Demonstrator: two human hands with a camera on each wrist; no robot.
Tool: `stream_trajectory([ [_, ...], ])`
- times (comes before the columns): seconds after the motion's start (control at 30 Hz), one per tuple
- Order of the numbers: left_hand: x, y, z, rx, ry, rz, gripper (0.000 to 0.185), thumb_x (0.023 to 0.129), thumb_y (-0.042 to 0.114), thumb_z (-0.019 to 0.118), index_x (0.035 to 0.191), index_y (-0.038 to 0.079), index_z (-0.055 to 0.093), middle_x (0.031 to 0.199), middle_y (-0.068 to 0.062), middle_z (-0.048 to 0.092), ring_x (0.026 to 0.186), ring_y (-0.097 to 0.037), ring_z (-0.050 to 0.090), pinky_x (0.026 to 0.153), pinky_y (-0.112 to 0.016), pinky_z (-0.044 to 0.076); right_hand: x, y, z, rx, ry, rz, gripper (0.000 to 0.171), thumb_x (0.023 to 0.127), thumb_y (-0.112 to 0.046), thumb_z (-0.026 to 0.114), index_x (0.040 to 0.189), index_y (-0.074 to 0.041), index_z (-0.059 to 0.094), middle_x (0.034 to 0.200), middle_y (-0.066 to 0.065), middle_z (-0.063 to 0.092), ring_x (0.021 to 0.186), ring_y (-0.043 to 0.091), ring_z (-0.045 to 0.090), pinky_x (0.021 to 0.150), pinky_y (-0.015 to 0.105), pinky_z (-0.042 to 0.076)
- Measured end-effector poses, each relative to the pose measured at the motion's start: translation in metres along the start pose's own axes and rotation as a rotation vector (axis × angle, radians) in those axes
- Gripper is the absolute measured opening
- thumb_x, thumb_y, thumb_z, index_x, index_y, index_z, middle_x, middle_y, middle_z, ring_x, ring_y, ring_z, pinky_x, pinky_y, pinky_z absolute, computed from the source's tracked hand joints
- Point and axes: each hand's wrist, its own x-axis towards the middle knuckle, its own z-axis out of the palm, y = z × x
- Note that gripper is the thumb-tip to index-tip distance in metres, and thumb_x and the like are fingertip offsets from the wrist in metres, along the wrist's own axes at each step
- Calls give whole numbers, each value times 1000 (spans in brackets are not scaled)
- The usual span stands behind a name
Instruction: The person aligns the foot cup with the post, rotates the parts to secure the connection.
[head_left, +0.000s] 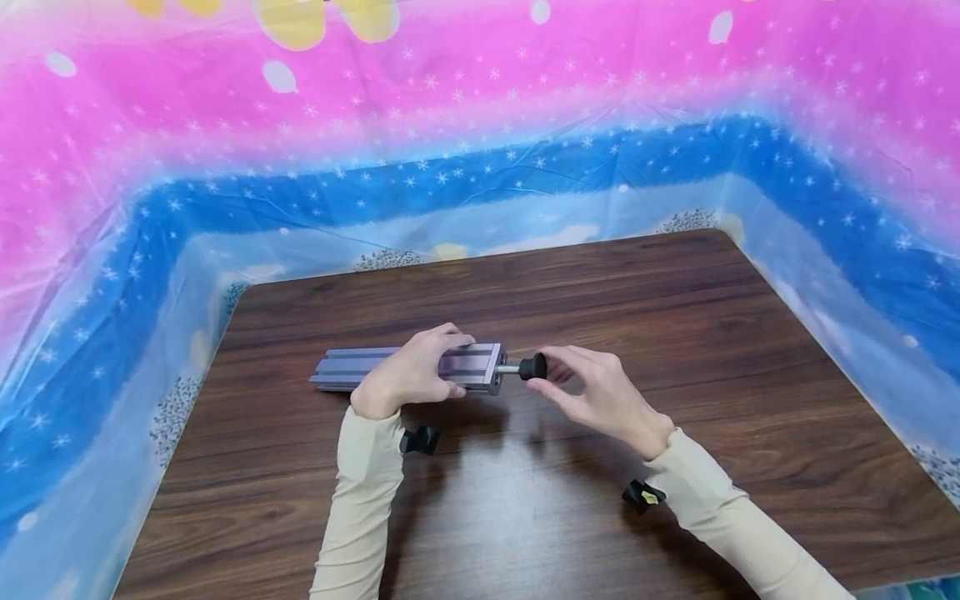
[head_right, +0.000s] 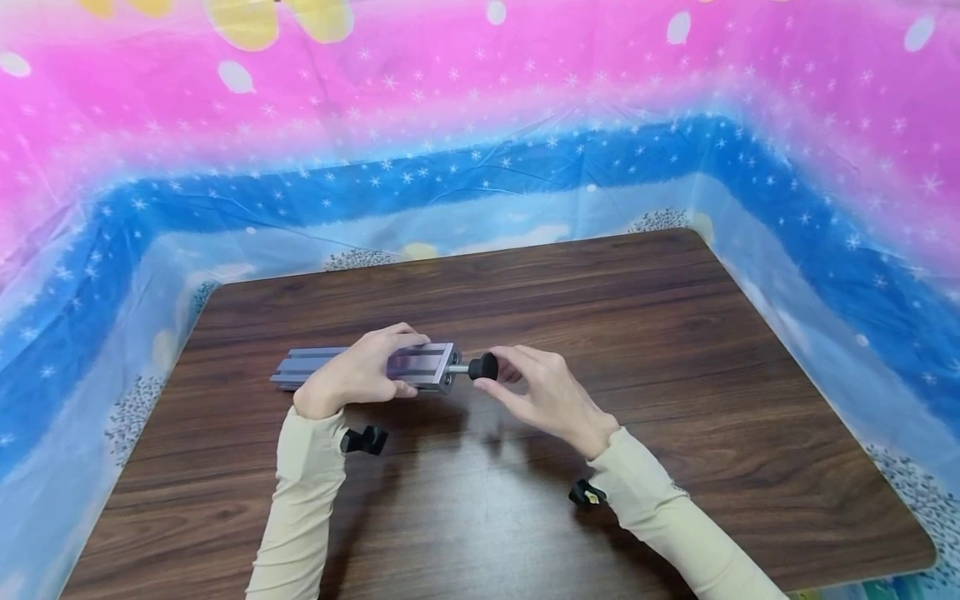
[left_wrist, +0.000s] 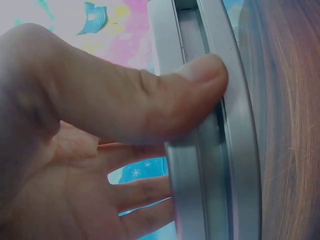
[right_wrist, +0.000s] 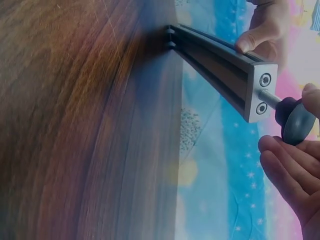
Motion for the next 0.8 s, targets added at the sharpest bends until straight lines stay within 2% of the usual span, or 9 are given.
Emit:
stream_trajectory([
  [0.17,1,0,0,4,-4,-1,65,79,5,80,139,-1,57,128,-13,58,104,-25,58,91,-40,49,1,-5,2,5,4,108,17,87,-16,79,101,-8,73,78,-4,72,67,2,66,64,16,54],
  [0.33,1,0,0,11,-13,-5,65,80,5,79,141,0,56,130,-13,57,105,-25,57,91,-41,49,2,-7,3,-11,-9,190,11,90,-20,77,95,-10,73,75,-5,71,62,0,64,59,16,53],
  [0.4,1,0,0,15,-15,-8,66,80,6,79,141,0,56,131,-13,57,106,-25,57,92,-41,49,2,-8,2,-7,-31,218,12,92,-22,75,95,-11,74,76,-5,71,63,0,64,60,17,53],
  [0.5,0,0,0,18,-14,-10,66,81,6,79,142,1,56,133,-13,56,108,-26,56,93,-42,48,0,-9,-1,-4,-67,245,21,95,-26,71,107,-8,72,83,-3,73,70,4,67,65,21,56],
  [0.57,0,0,0,15,-15,-14,66,81,7,79,142,1,55,134,-13,56,109,-26,56,94,-42,48,-2,-8,-4,-19,-81,232,34,94,-28,73,119,-6,68,95,0,74,80,8,70,72,26,57],
  [0.67,0,-1,0,8,-17,-17,66,82,7,78,143,1,55,136,-13,55,110,-26,56,94,-42,48,-5,-6,-8,-31,-100,141,58,87,-24,80,137,-4,58,121,6,69,100,16,69,87,32,56],
  [0.73,-1,0,0,5,-17,-21,66,82,6,78,143,2,55,136,-13,55,110,-26,56,94,-43,48,-5,-4,-10,-42,-114,53,66,83,-19,83,142,-6,55,133,9,62,114,20,65,96,33,52],
  [0.8,-1,0,0,2,-19,-21,65,82,6,78,143,2,55,135,-13,55,108,-25,56,93,-42,48,-3,-3,-10,-45,-120,-30,65,82,-12,84,141,-6,56,136,10,60,119,21,62,101,31,49],
])
